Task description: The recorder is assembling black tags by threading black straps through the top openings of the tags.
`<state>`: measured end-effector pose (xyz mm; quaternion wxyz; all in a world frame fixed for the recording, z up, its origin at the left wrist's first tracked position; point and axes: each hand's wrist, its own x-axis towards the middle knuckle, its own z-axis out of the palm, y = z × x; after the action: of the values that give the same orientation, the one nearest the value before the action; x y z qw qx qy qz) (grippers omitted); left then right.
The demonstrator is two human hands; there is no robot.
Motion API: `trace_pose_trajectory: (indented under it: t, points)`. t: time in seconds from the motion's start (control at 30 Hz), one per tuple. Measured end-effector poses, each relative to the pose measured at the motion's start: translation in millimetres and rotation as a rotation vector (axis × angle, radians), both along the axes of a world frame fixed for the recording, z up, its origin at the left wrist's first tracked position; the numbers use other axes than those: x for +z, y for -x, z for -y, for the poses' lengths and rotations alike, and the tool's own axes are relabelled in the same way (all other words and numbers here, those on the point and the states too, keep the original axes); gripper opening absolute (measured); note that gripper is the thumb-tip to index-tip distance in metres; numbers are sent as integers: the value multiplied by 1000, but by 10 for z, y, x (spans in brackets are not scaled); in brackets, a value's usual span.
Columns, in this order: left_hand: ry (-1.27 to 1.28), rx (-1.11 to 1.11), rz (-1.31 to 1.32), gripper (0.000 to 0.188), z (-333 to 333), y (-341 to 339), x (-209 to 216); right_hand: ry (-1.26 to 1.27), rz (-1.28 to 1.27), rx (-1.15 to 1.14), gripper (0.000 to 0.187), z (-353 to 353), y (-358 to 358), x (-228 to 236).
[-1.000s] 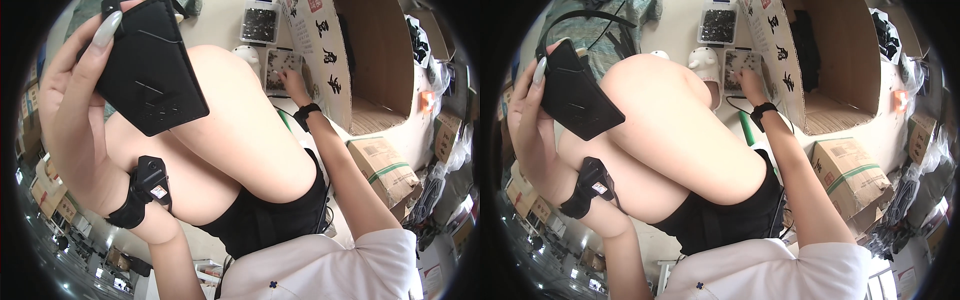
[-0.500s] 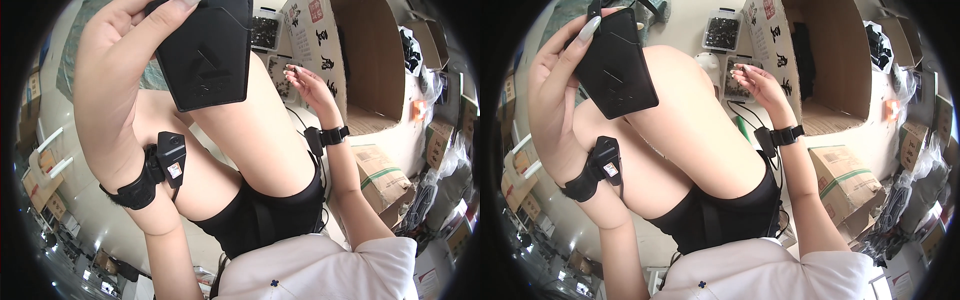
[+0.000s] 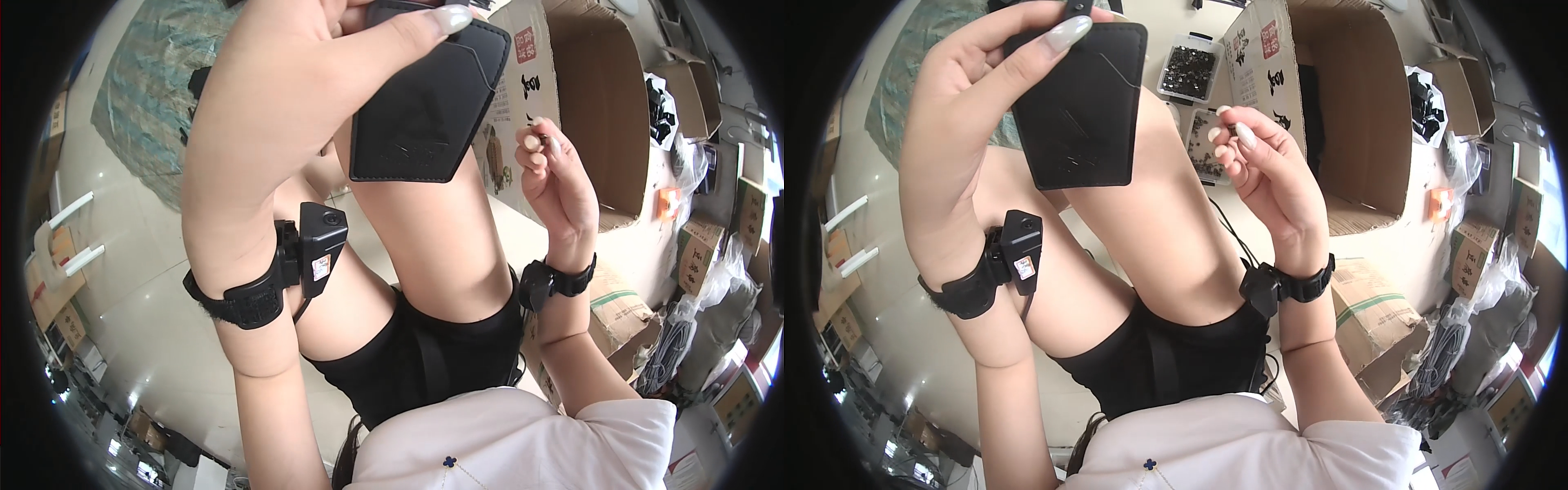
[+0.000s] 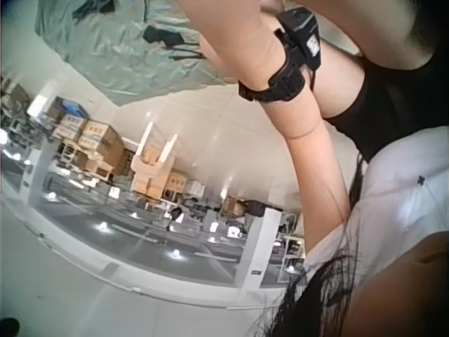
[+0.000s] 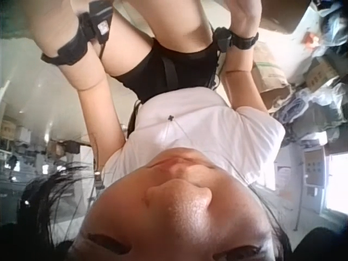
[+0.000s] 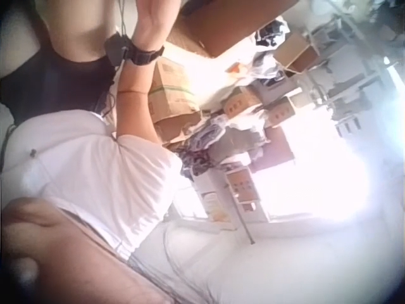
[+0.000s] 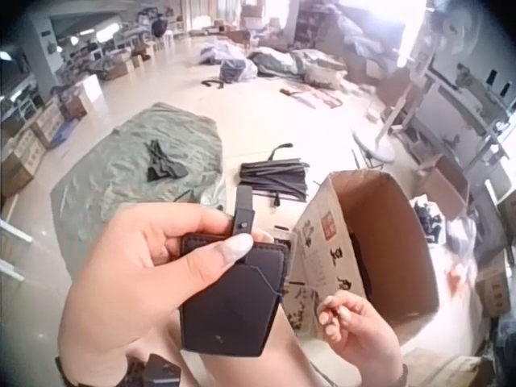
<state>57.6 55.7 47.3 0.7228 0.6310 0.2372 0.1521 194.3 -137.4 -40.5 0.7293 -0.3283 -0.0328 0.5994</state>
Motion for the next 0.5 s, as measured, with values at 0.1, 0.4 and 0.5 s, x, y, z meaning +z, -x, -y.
trace_pose_trajectory:
  t: [0.1,0.4,0.5]
  points:
    - [-22,-116,34,21,-58,83,22,-204,86,58,17,-98,50,199]
    - [-226,-79,60,16,39,204,-65,-34,957,-228,12,-601,334,709]
    - [-310,-56,36,19,-17,245,-15,62,982,-227,12,-669,367,738]
